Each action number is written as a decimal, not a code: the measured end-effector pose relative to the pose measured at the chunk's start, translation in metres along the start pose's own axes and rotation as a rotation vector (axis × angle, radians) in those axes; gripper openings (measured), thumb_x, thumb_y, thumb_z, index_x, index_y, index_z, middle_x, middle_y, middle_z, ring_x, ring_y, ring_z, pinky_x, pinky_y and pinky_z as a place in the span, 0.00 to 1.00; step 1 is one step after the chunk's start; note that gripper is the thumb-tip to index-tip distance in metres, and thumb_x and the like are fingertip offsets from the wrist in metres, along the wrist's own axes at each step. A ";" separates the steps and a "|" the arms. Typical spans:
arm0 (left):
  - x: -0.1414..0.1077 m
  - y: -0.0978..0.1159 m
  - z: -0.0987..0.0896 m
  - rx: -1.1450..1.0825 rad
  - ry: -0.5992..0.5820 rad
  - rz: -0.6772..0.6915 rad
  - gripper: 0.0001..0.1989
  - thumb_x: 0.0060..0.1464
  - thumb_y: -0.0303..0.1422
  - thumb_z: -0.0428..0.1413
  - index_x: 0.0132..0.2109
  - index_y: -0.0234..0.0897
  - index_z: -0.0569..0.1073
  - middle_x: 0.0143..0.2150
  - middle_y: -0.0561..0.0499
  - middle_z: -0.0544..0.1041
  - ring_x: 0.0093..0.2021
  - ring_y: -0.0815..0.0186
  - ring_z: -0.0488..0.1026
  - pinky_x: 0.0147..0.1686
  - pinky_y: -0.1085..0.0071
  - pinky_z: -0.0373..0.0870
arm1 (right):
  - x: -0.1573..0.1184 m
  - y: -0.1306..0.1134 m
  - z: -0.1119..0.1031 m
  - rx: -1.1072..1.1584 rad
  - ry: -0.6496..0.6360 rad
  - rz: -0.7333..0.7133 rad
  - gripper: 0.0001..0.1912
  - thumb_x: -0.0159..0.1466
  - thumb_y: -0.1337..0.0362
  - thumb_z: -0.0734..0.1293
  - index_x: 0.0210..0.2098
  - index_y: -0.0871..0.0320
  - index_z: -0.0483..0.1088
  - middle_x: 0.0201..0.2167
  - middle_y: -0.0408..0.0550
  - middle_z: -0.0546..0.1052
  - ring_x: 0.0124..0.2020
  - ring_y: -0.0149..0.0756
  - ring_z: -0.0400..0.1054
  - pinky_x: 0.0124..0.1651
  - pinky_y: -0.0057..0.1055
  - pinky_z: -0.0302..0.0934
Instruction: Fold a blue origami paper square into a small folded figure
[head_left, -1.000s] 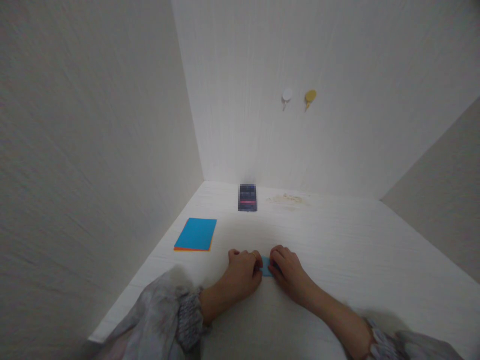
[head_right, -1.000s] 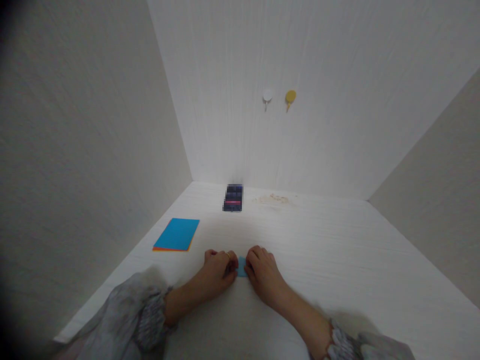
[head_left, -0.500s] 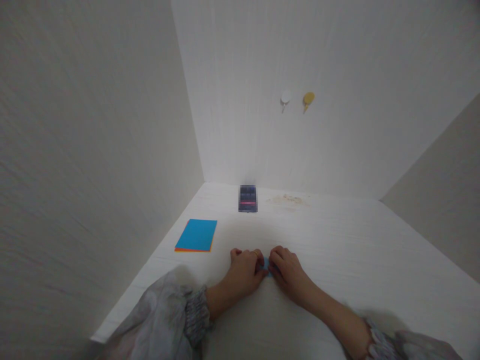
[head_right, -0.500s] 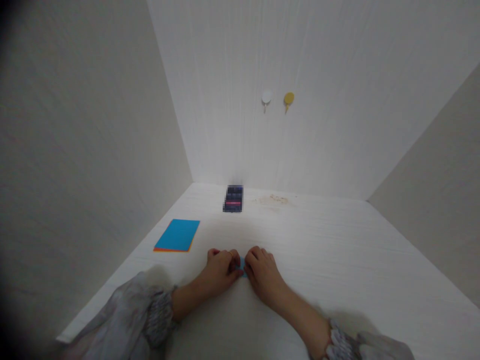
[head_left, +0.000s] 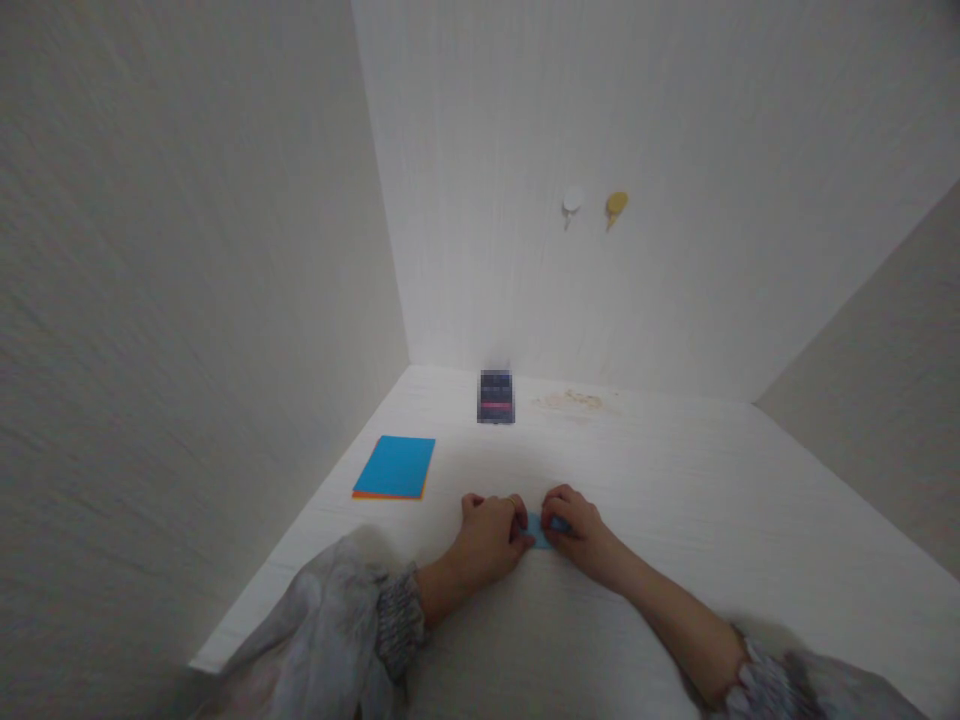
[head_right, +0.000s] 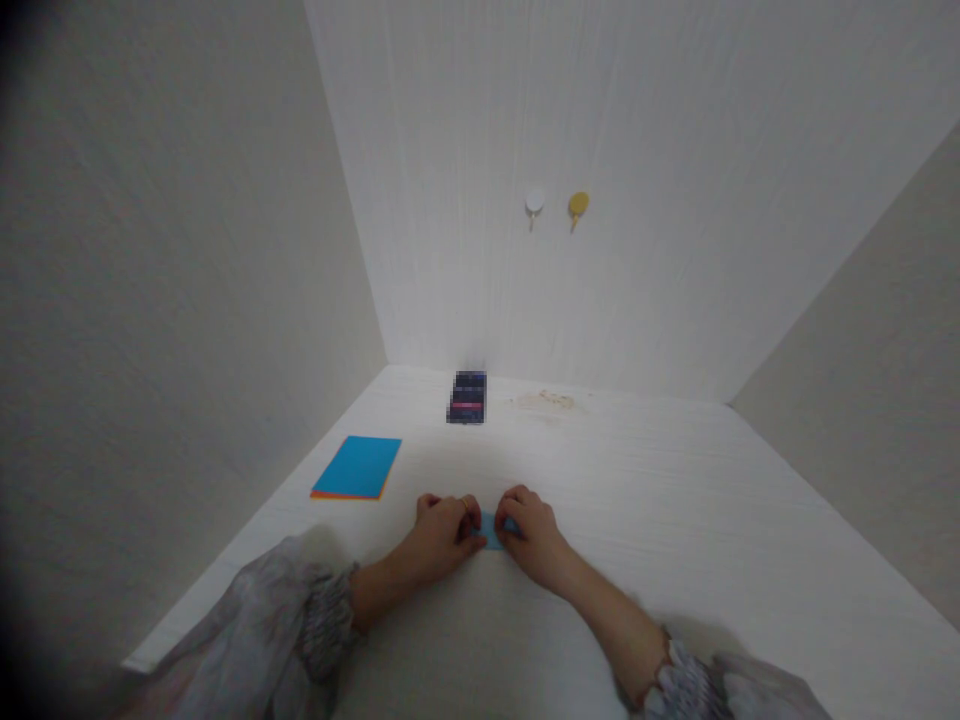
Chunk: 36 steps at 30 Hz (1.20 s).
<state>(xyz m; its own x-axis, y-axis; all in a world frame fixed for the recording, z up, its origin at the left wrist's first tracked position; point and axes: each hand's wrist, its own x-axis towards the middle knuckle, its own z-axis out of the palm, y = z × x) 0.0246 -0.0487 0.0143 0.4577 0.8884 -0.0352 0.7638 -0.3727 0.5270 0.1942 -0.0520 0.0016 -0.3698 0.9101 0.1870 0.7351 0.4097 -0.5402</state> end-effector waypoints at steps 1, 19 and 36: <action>0.000 0.000 0.000 0.000 0.002 0.000 0.07 0.46 0.35 0.52 0.35 0.39 0.66 0.28 0.56 0.72 0.36 0.65 0.68 0.41 0.63 0.47 | 0.001 0.001 0.000 0.016 -0.001 0.009 0.06 0.50 0.74 0.61 0.25 0.58 0.66 0.32 0.45 0.66 0.35 0.33 0.61 0.37 0.29 0.54; 0.001 -0.002 0.003 -0.038 0.018 0.010 0.06 0.45 0.34 0.54 0.33 0.40 0.68 0.27 0.57 0.71 0.36 0.65 0.67 0.41 0.64 0.46 | 0.004 -0.002 -0.003 -0.022 -0.110 0.087 0.08 0.47 0.67 0.68 0.28 0.55 0.68 0.36 0.45 0.66 0.39 0.37 0.59 0.40 0.33 0.52; 0.001 -0.002 0.003 -0.044 0.036 0.037 0.05 0.44 0.33 0.53 0.32 0.40 0.69 0.28 0.56 0.71 0.37 0.64 0.66 0.41 0.64 0.46 | 0.007 -0.002 0.001 -0.054 -0.114 0.136 0.11 0.46 0.60 0.69 0.28 0.55 0.68 0.37 0.45 0.66 0.39 0.37 0.60 0.40 0.32 0.52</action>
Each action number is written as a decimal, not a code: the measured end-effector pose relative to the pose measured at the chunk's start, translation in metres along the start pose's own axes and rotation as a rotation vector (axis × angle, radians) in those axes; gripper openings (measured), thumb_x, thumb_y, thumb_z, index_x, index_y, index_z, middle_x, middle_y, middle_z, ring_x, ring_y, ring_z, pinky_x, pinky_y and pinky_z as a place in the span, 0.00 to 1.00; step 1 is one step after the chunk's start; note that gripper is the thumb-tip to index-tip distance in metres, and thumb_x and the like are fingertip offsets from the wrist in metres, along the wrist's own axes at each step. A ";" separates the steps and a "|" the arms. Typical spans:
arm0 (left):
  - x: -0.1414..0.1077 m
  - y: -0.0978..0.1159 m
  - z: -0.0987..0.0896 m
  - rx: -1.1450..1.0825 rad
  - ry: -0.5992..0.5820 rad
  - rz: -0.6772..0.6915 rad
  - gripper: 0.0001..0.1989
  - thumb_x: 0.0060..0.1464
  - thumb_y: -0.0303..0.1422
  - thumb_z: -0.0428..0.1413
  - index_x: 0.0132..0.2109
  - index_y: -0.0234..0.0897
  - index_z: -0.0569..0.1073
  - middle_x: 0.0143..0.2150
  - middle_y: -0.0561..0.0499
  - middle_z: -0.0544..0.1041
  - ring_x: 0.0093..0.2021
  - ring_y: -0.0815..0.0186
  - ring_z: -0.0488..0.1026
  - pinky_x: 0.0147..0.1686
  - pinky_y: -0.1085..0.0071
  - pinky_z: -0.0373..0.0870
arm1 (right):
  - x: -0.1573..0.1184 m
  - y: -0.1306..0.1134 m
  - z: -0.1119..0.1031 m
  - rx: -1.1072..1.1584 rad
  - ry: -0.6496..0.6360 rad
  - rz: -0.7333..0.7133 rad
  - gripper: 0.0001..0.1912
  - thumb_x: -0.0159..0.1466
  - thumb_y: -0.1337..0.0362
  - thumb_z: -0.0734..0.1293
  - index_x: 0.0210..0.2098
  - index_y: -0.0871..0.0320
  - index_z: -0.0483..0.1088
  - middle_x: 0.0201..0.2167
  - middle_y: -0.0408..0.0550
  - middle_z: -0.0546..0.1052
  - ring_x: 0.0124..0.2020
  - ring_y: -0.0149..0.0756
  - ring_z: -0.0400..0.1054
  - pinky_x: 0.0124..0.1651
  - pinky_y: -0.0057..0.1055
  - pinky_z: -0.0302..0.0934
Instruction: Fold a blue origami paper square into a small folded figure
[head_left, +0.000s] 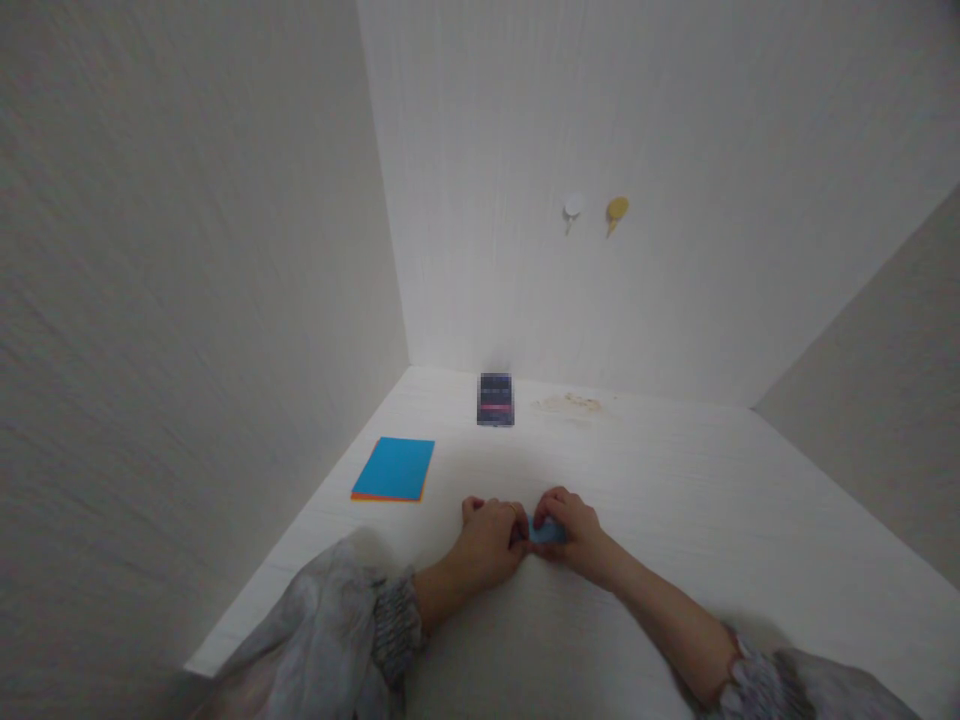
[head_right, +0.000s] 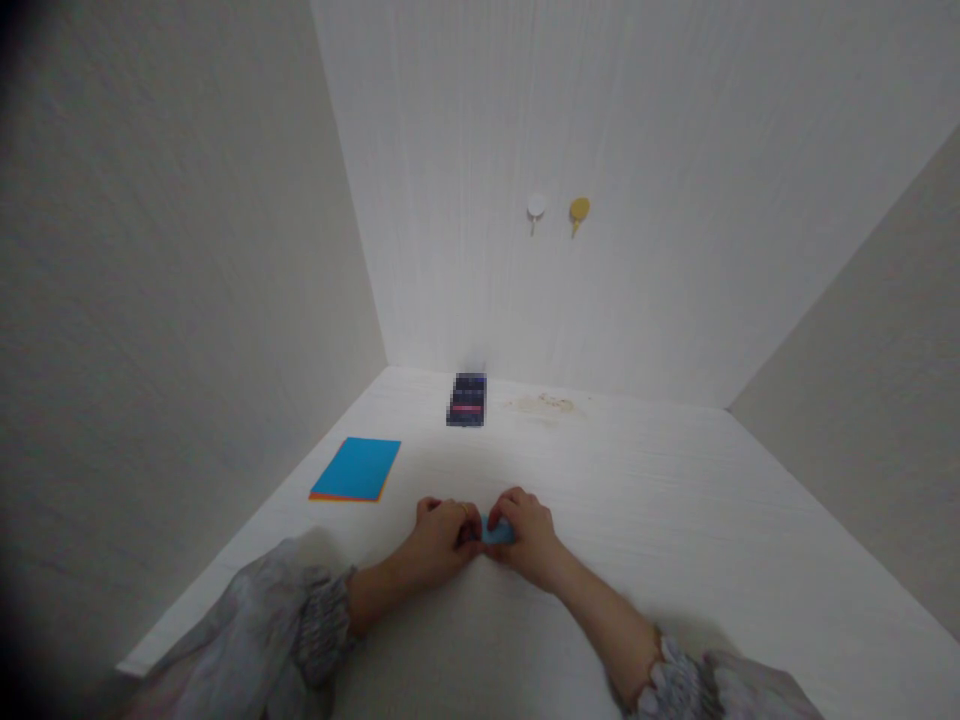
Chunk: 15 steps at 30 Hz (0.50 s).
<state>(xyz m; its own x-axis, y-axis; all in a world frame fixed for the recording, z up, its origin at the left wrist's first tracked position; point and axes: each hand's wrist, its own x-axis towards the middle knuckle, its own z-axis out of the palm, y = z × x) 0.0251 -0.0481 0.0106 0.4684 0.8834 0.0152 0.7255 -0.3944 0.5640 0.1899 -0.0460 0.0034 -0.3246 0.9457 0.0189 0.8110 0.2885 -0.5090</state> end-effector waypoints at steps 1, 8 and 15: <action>0.000 0.000 0.000 -0.001 0.000 0.003 0.05 0.44 0.33 0.53 0.32 0.40 0.69 0.28 0.56 0.71 0.37 0.64 0.66 0.41 0.64 0.46 | 0.001 -0.002 0.000 -0.006 -0.003 0.020 0.11 0.45 0.60 0.70 0.28 0.54 0.69 0.37 0.45 0.66 0.39 0.37 0.60 0.40 0.32 0.52; -0.002 0.000 -0.001 -0.011 0.015 0.008 0.05 0.45 0.32 0.53 0.32 0.40 0.68 0.29 0.56 0.71 0.37 0.64 0.66 0.41 0.64 0.47 | 0.004 -0.010 0.000 -0.009 -0.021 0.144 0.11 0.43 0.64 0.70 0.27 0.55 0.69 0.37 0.45 0.66 0.40 0.39 0.59 0.40 0.32 0.51; -0.002 -0.001 -0.002 -0.025 -0.006 0.011 0.05 0.44 0.33 0.54 0.32 0.40 0.68 0.28 0.57 0.71 0.36 0.65 0.66 0.42 0.63 0.47 | 0.002 -0.007 -0.008 0.043 -0.071 0.110 0.14 0.40 0.71 0.69 0.28 0.57 0.67 0.36 0.45 0.65 0.39 0.37 0.59 0.39 0.30 0.52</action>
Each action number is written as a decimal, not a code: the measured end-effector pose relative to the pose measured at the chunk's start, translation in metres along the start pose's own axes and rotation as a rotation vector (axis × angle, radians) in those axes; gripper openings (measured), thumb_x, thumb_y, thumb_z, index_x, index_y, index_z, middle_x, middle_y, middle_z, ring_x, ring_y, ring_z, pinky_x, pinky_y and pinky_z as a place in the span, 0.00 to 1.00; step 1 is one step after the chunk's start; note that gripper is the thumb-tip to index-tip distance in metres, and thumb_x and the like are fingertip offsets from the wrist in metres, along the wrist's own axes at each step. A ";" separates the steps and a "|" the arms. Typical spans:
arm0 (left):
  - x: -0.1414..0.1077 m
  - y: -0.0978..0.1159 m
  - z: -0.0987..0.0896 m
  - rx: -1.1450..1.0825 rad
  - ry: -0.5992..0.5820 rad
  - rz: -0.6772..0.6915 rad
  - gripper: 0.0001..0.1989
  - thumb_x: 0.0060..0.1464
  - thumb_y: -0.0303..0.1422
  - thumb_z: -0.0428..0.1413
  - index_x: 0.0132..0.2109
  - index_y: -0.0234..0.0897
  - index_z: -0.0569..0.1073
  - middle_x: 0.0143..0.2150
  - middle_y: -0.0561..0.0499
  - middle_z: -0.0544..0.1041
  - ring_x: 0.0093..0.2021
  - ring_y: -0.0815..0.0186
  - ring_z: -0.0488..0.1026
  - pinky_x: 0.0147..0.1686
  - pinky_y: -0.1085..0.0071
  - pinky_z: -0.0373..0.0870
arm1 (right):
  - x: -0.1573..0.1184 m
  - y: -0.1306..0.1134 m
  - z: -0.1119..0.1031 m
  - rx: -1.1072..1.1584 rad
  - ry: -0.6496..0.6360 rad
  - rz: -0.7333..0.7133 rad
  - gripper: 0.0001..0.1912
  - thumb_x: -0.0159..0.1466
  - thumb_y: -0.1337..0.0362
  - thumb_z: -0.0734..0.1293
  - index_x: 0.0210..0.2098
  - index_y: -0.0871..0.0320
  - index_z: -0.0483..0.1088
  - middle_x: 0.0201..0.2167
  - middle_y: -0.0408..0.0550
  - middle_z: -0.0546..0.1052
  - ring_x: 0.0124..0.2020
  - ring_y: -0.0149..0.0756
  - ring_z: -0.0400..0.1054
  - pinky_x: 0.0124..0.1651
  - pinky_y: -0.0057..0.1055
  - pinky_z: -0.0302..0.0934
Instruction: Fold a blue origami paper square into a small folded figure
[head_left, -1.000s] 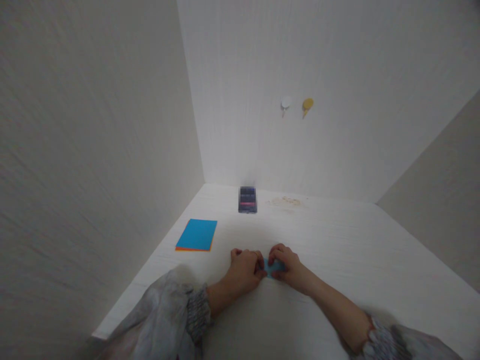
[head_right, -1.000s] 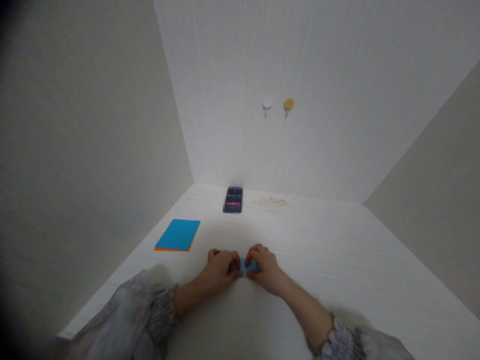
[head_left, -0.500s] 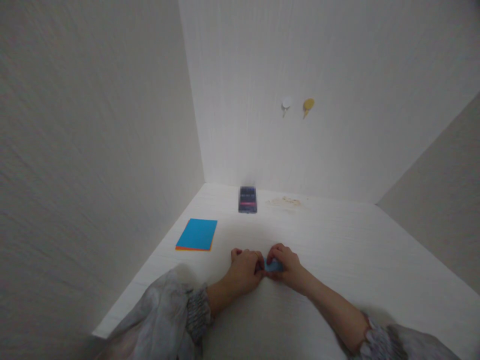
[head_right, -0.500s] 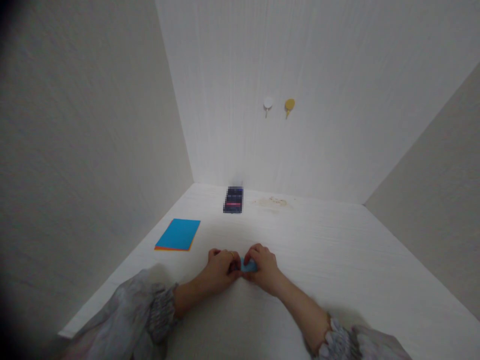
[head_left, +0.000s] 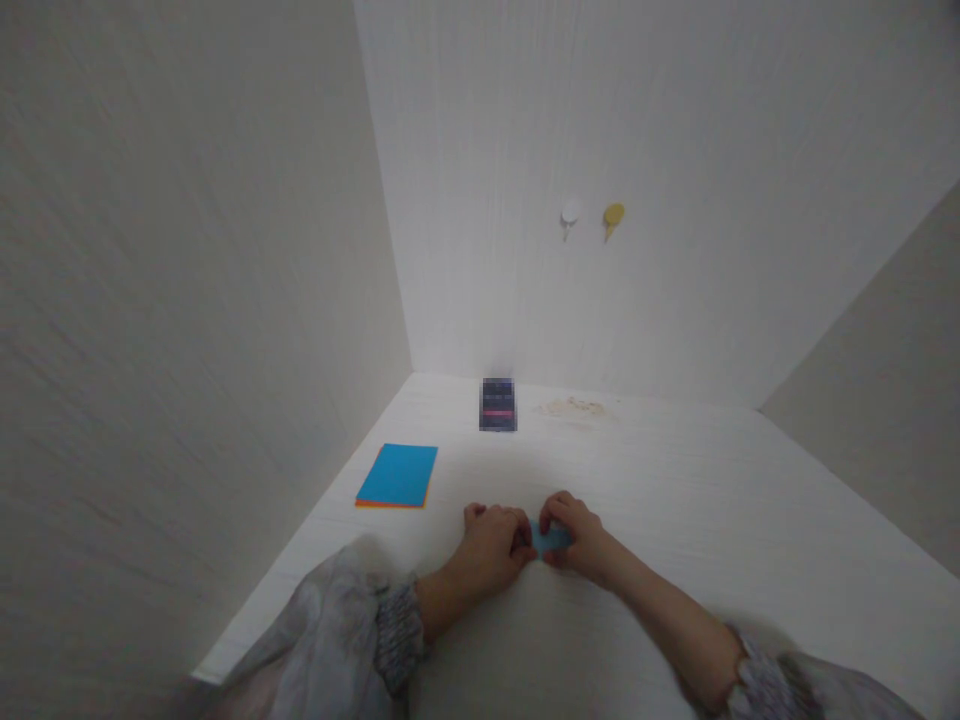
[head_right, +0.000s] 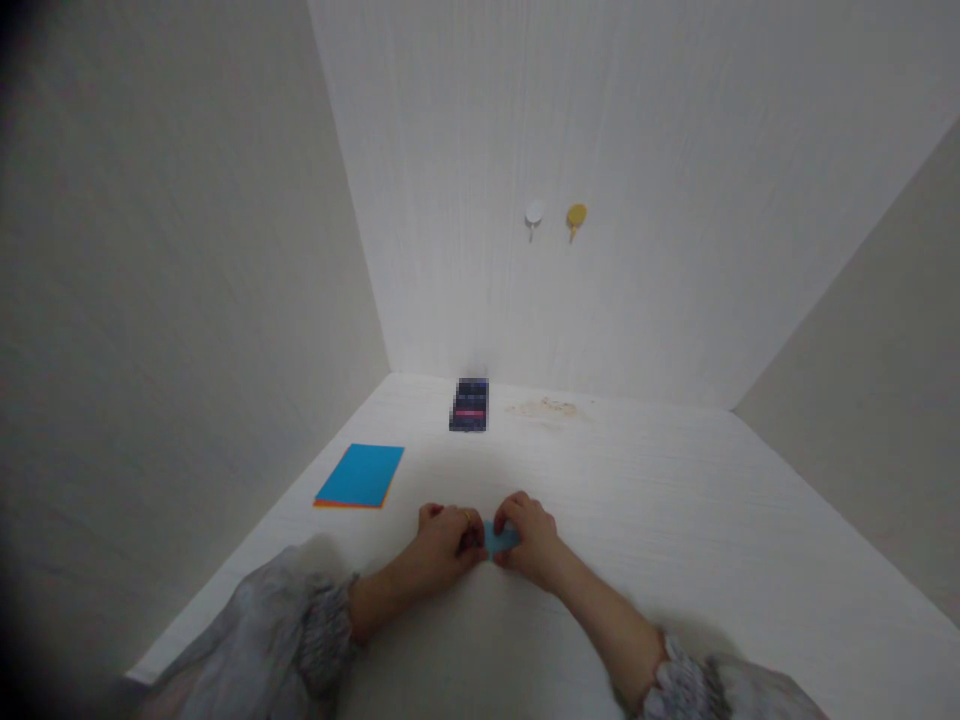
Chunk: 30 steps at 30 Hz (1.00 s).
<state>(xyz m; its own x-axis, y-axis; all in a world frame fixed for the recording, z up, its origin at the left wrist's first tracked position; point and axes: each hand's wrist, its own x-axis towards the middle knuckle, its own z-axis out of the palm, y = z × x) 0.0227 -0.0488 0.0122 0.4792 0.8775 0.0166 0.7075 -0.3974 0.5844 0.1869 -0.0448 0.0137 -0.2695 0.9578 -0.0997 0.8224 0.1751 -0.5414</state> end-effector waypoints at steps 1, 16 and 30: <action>0.000 0.000 0.000 -0.001 -0.005 -0.008 0.05 0.44 0.33 0.54 0.32 0.40 0.68 0.28 0.57 0.71 0.36 0.65 0.66 0.42 0.63 0.46 | -0.001 0.001 -0.001 0.006 -0.002 -0.011 0.14 0.40 0.71 0.69 0.28 0.57 0.67 0.36 0.45 0.65 0.39 0.37 0.59 0.39 0.30 0.52; 0.000 0.003 -0.007 0.101 -0.035 -0.137 0.07 0.41 0.37 0.56 0.31 0.42 0.70 0.35 0.54 0.68 0.41 0.62 0.63 0.40 0.64 0.49 | -0.004 0.013 -0.008 0.105 -0.024 -0.110 0.15 0.40 0.75 0.66 0.27 0.57 0.64 0.34 0.43 0.65 0.37 0.36 0.59 0.38 0.30 0.53; 0.003 0.005 -0.010 0.105 -0.056 -0.172 0.07 0.38 0.35 0.57 0.28 0.40 0.70 0.34 0.54 0.69 0.41 0.62 0.63 0.39 0.64 0.50 | -0.002 0.023 -0.006 0.169 -0.019 -0.152 0.09 0.48 0.68 0.65 0.30 0.56 0.64 0.34 0.43 0.66 0.37 0.35 0.60 0.38 0.30 0.53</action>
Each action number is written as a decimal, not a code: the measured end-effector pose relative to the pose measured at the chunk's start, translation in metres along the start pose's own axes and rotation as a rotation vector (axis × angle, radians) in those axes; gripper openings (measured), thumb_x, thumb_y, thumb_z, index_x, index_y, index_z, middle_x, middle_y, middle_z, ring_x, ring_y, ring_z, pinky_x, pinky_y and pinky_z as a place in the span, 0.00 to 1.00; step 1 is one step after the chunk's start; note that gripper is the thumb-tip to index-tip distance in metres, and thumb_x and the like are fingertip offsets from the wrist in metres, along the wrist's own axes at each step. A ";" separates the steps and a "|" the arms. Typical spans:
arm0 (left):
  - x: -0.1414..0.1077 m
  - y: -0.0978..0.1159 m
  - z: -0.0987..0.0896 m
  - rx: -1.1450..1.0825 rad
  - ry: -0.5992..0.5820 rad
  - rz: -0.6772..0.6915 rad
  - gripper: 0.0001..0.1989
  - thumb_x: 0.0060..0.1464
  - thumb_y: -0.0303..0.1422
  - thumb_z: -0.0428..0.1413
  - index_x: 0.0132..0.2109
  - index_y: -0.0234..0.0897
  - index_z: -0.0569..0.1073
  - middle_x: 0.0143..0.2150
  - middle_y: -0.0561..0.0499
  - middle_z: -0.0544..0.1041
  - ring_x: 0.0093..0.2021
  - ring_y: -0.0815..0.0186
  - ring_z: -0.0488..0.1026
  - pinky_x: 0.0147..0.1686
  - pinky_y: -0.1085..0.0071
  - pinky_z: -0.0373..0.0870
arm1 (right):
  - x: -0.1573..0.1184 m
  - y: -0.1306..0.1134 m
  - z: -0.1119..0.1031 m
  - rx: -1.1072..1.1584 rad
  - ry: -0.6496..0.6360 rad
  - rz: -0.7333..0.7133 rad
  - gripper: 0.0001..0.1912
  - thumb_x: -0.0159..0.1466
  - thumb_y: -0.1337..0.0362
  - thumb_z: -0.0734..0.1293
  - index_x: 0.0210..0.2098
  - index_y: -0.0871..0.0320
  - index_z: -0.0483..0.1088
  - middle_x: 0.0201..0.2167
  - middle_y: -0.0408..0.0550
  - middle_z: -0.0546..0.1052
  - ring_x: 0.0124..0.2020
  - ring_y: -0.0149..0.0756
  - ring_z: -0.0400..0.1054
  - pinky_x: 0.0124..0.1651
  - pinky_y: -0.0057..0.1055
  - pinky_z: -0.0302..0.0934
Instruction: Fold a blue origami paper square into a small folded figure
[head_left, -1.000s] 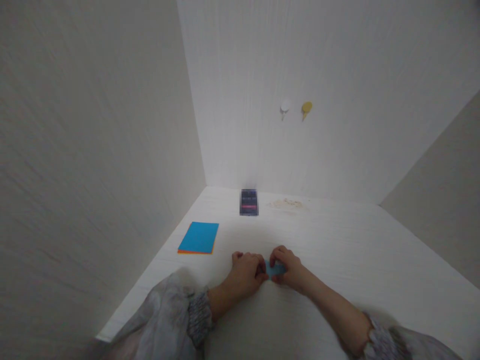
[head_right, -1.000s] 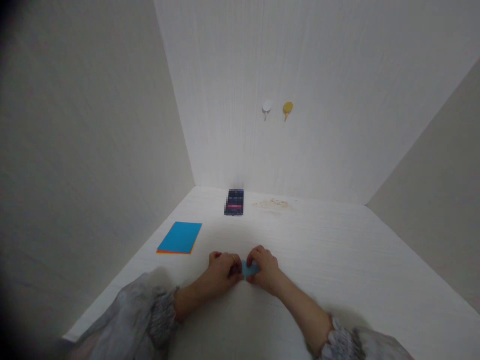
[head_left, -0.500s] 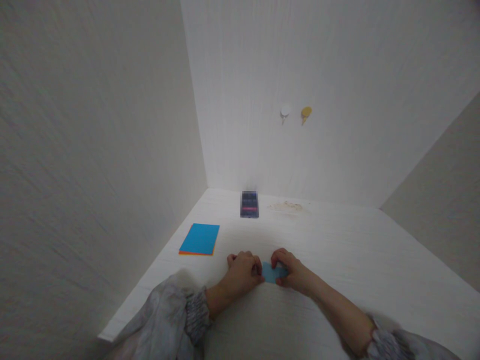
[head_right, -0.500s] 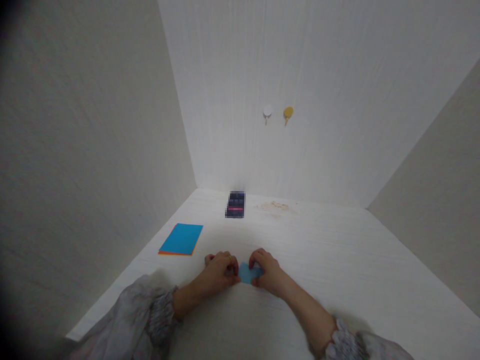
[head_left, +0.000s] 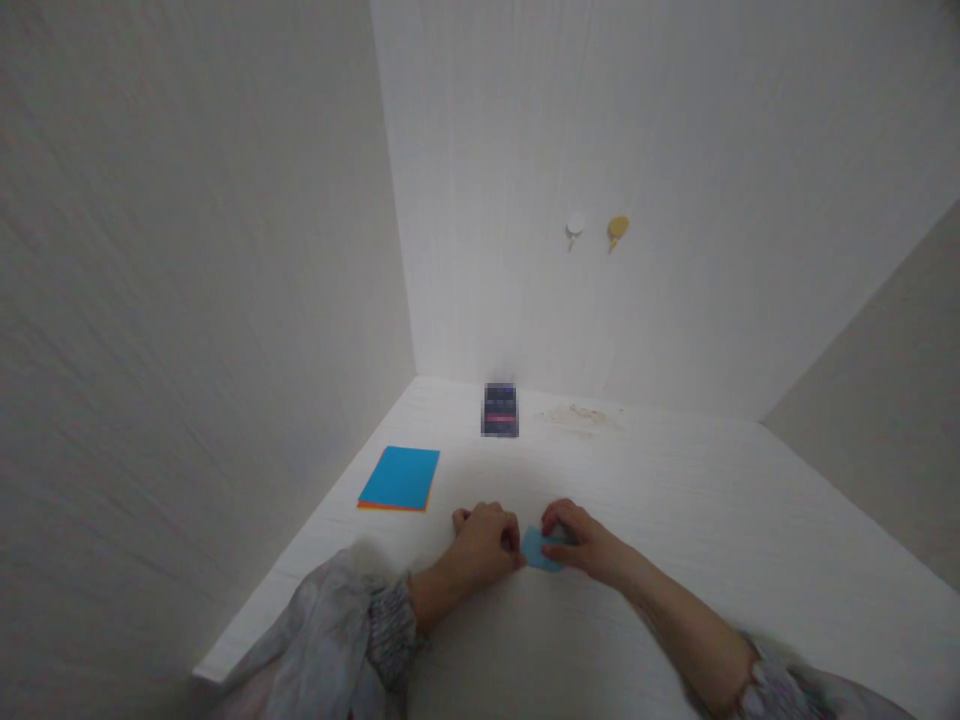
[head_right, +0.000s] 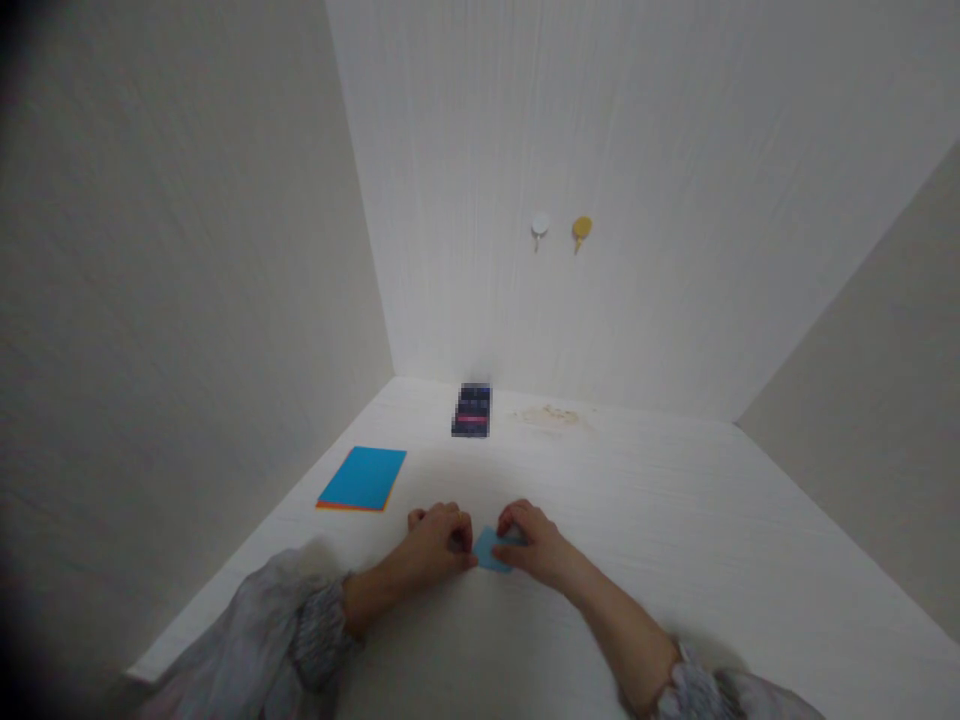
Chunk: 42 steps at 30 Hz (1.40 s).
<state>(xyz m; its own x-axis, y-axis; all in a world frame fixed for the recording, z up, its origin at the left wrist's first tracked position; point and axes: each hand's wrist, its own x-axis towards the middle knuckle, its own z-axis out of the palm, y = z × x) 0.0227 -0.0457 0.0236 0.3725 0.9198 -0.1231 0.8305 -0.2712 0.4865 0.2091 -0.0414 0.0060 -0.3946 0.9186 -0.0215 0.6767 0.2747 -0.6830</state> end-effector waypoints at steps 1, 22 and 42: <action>0.000 0.000 0.000 -0.003 -0.001 0.000 0.07 0.38 0.35 0.57 0.28 0.40 0.70 0.34 0.54 0.69 0.41 0.62 0.63 0.39 0.64 0.50 | 0.000 -0.001 0.002 -0.031 0.032 0.018 0.07 0.49 0.67 0.65 0.29 0.57 0.64 0.33 0.43 0.66 0.36 0.34 0.60 0.38 0.30 0.53; -0.006 -0.003 0.001 -0.079 0.055 0.039 0.10 0.40 0.32 0.55 0.35 0.41 0.68 0.36 0.54 0.69 0.41 0.64 0.63 0.40 0.66 0.51 | -0.008 -0.003 0.004 -0.056 0.038 -0.035 0.28 0.44 0.75 0.60 0.46 0.53 0.62 0.44 0.47 0.65 0.46 0.39 0.57 0.48 0.34 0.50; 0.001 -0.010 0.001 -0.103 0.013 0.183 0.19 0.42 0.31 0.55 0.45 0.47 0.67 0.40 0.54 0.69 0.44 0.62 0.62 0.43 0.64 0.51 | -0.003 -0.009 0.001 0.044 -0.012 0.016 0.12 0.46 0.70 0.65 0.32 0.57 0.64 0.24 0.39 0.67 0.27 0.31 0.60 0.27 0.25 0.53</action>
<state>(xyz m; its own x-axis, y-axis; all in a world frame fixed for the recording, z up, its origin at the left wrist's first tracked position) 0.0151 -0.0420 0.0181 0.5072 0.8617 -0.0138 0.7024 -0.4040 0.5859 0.2036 -0.0466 0.0112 -0.3912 0.9194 -0.0412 0.6551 0.2467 -0.7142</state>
